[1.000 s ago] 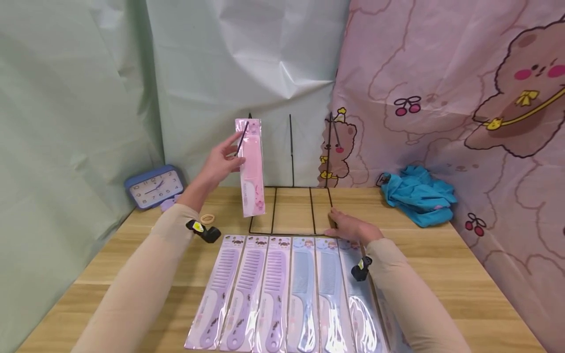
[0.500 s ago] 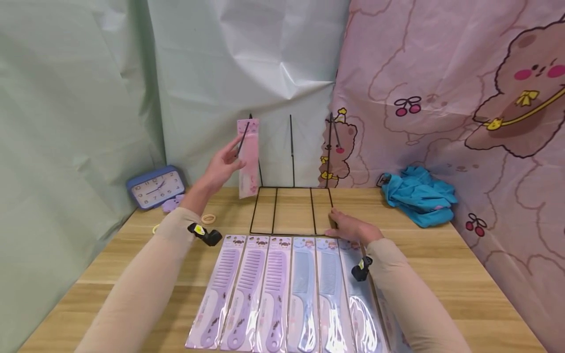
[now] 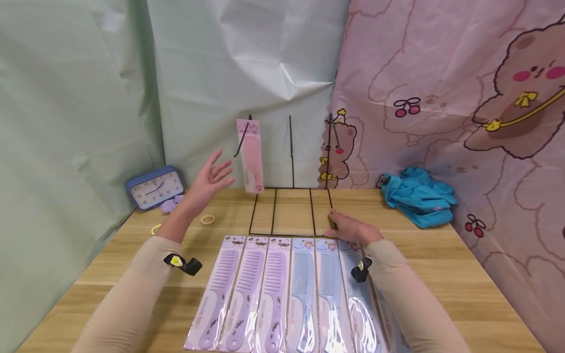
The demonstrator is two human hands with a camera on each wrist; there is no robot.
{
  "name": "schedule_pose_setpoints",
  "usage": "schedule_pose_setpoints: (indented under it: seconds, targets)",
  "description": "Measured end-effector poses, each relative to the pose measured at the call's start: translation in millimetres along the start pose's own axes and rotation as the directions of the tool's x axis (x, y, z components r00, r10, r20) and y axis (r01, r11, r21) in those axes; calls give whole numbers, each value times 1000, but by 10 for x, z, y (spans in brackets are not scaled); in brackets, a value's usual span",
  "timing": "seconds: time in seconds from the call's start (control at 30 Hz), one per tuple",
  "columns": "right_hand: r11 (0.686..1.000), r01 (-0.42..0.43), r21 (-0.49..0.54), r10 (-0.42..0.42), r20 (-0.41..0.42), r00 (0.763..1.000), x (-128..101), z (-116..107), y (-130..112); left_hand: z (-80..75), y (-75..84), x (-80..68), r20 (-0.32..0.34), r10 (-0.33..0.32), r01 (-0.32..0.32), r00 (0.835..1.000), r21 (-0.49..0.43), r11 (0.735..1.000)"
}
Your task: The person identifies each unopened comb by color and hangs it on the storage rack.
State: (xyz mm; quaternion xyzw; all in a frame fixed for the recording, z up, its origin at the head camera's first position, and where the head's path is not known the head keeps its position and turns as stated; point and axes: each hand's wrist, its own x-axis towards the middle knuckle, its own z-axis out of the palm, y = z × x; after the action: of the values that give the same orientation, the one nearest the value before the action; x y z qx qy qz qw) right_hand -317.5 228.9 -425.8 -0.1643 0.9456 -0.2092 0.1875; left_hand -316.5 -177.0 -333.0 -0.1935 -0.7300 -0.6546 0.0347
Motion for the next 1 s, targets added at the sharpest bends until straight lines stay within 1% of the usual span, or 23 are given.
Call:
schedule_pose_setpoints:
  seconds: [0.07,0.17,0.27,0.33,0.37,0.43,0.5,0.57,0.6,0.63,0.67,0.73,0.8,0.87,1.0]
  targets:
    - [1000,0,-6,0,-1,1000,5,2,-2,-14,-47,-114,35,-24,23,999,24,999]
    - [1000,14,-17,-14,-3,1000,15,7,-11,-25,-170,-281,75,-54,47,996,92,995]
    - [999,31,-33,-32,-11,999,19,7,-17,-11,-304,-433,96,-86,70,992,157,985]
    - [998,37,-43,-38,-15,999,21,7,-19,0,-385,-531,97,-106,82,990,222,972]
    - [998,36,-46,-37,-17,999,21,7,-18,3,-425,-581,99,-123,93,988,265,960]
    - [998,35,-56,-36,-16,999,22,7,-13,8,-494,-683,107,-171,119,979,376,919]
    - [998,34,-53,-35,-14,999,22,3,-2,20,-548,-784,125,-237,152,963,474,867]
    - [998,36,-50,-36,-14,999,28,11,11,33,-581,-886,153,-294,166,943,549,819]
    - [998,36,-47,-37,-13,999,28,12,16,42,-592,-935,165,-317,172,934,572,802]
    - [998,36,-44,-37,-12,999,27,13,21,53,-599,-981,173,-337,179,926,583,792]
    - [999,35,-39,-36,-11,999,25,12,24,63,-607,-1019,177,-343,179,922,591,786]
    - [999,36,-38,-37,-9,999,21,11,24,80,-616,-1090,176,-347,177,921,604,777]
    - [999,31,-28,-31,-3,1000,14,8,14,92,-624,-1152,158,-357,187,921,625,758]
    - [999,30,-20,-30,-5,1000,6,4,4,112,-625,-1200,129,-364,196,923,656,729]
    - [1000,24,-8,-24,-8,1000,0,2,-12,164,-634,-1280,72,-373,206,925,730,651]
